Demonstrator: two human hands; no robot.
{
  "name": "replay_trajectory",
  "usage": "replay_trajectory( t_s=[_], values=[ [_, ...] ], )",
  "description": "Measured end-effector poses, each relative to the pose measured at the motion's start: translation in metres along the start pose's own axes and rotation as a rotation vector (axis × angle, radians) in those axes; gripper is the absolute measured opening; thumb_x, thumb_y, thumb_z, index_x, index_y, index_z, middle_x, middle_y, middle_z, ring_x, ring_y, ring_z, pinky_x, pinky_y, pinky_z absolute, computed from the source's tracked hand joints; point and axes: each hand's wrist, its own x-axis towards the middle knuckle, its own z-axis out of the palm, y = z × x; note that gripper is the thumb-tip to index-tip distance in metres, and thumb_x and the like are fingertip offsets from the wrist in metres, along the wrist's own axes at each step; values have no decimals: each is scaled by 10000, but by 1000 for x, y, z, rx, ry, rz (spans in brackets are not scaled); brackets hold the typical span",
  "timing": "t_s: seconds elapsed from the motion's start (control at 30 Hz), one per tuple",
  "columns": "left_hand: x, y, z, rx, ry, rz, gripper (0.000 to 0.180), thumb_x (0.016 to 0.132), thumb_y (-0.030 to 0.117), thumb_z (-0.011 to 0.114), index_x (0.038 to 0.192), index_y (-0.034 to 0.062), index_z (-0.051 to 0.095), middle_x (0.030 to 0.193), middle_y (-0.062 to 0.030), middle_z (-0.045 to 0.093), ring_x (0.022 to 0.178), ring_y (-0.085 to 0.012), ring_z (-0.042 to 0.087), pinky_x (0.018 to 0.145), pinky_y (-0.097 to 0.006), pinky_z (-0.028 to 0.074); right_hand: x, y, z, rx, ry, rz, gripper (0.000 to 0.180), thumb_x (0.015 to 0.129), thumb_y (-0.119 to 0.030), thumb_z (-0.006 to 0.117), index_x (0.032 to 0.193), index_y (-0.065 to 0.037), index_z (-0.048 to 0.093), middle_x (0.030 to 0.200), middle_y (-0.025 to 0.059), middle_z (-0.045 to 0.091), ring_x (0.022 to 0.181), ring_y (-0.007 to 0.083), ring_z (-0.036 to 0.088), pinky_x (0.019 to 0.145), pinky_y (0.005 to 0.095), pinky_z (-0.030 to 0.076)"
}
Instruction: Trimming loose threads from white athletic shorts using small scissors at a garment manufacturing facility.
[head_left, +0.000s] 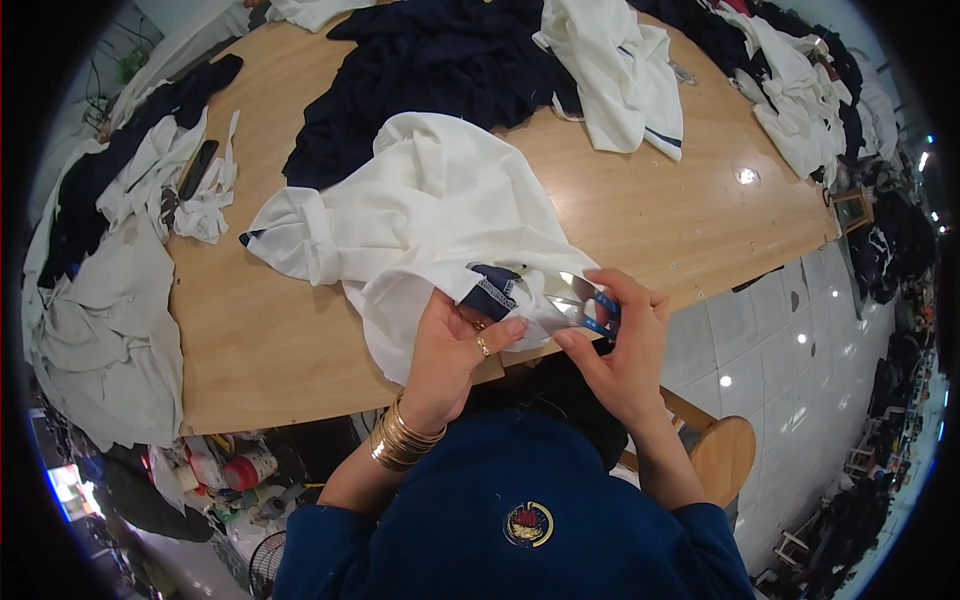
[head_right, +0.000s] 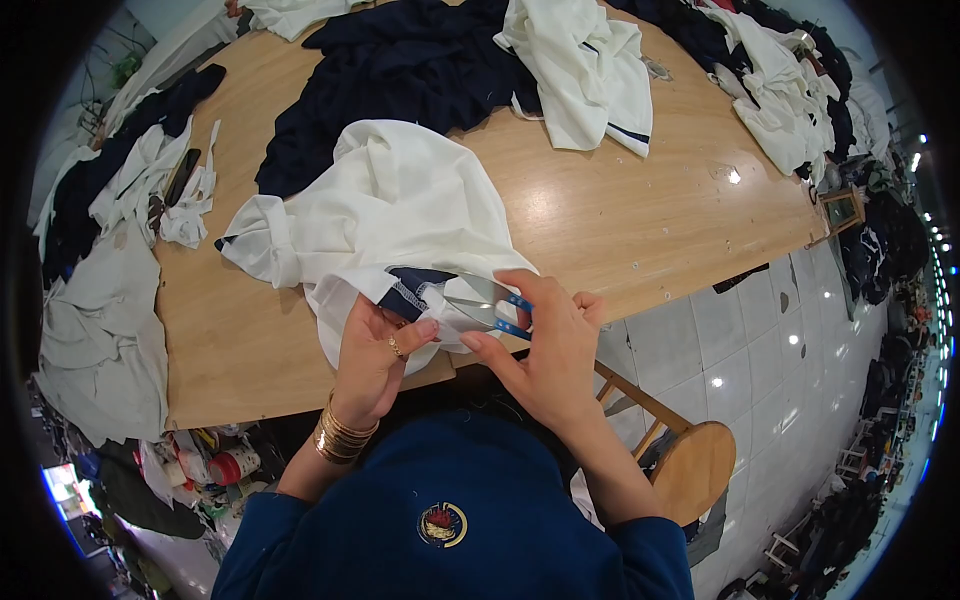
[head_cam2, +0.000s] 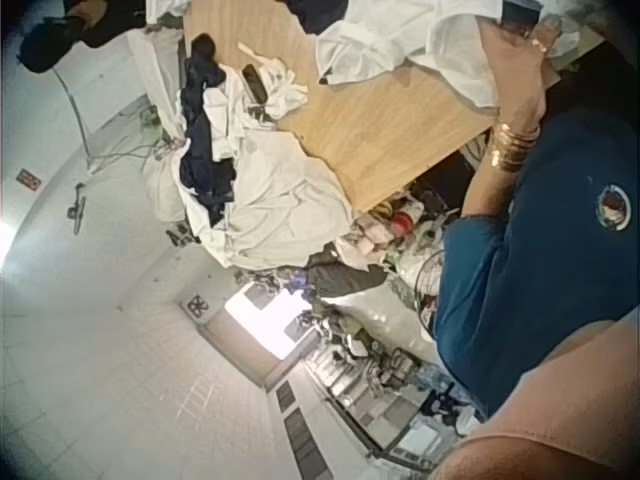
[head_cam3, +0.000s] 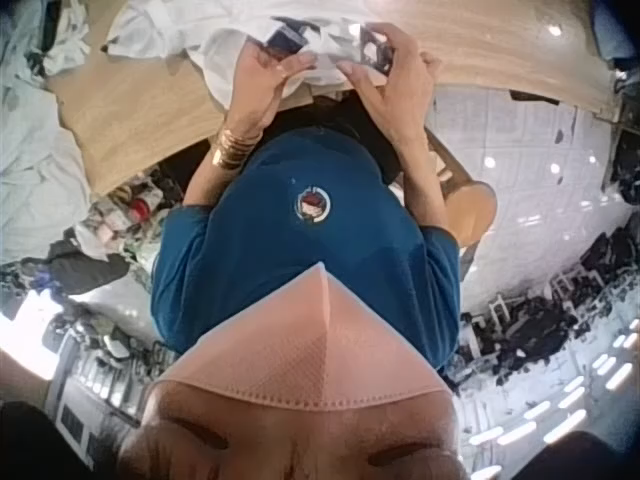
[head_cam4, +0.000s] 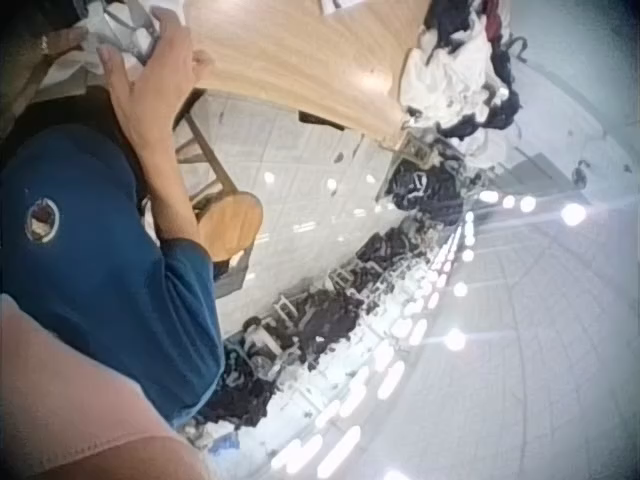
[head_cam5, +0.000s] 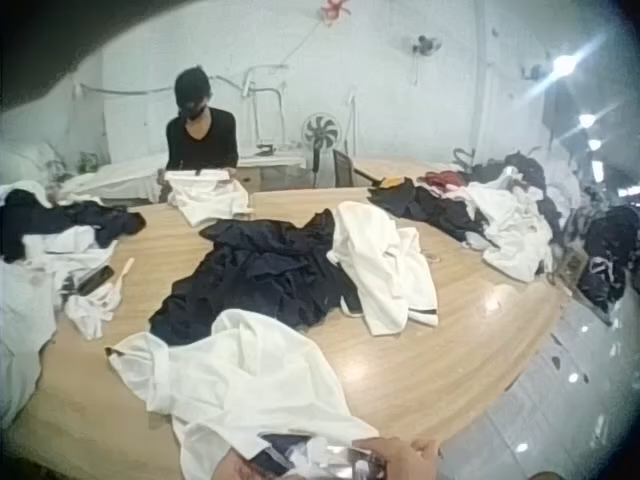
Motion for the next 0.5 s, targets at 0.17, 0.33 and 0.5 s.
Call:
replay_trajectory(
  t_s=[0.17, 0.33, 0.5],
  values=[
    [-1, 0, 1, 23, 8, 22, 530, 738, -99, 615, 1202, 19, 386, 1094, -81, 535, 989, -165, 537, 860, -293, 452, -9, 1, -12, -175, -66, -123, 348, 719, -333, 700, 950, -106, 574, 697, -13, 542, 574, 156, 460, 686, 333, 250],
    [-1, -1, 4, 42, 9, 53, 504, 734, -101, 624, 1172, 16, 403, 1050, -80, 558, 956, -157, 550, 838, -286, 464, -13, 3, -14, -276, -51, -176, 293, 708, -328, 704, 874, -113, 594, 651, -20, 519, 557, 149, 450, 640, 331, 239],
    [-2, -4, 6, 81, 14, 86, 500, 728, -101, 635, 1158, 15, 407, 1055, -86, 561, 951, -160, 559, 811, -279, 480, -12, 4, -14, -273, -25, -179, 270, 700, -319, 708, 844, -116, 600, 628, -17, 495, 546, 148, 442, 628, 327, 238]
  ],
)
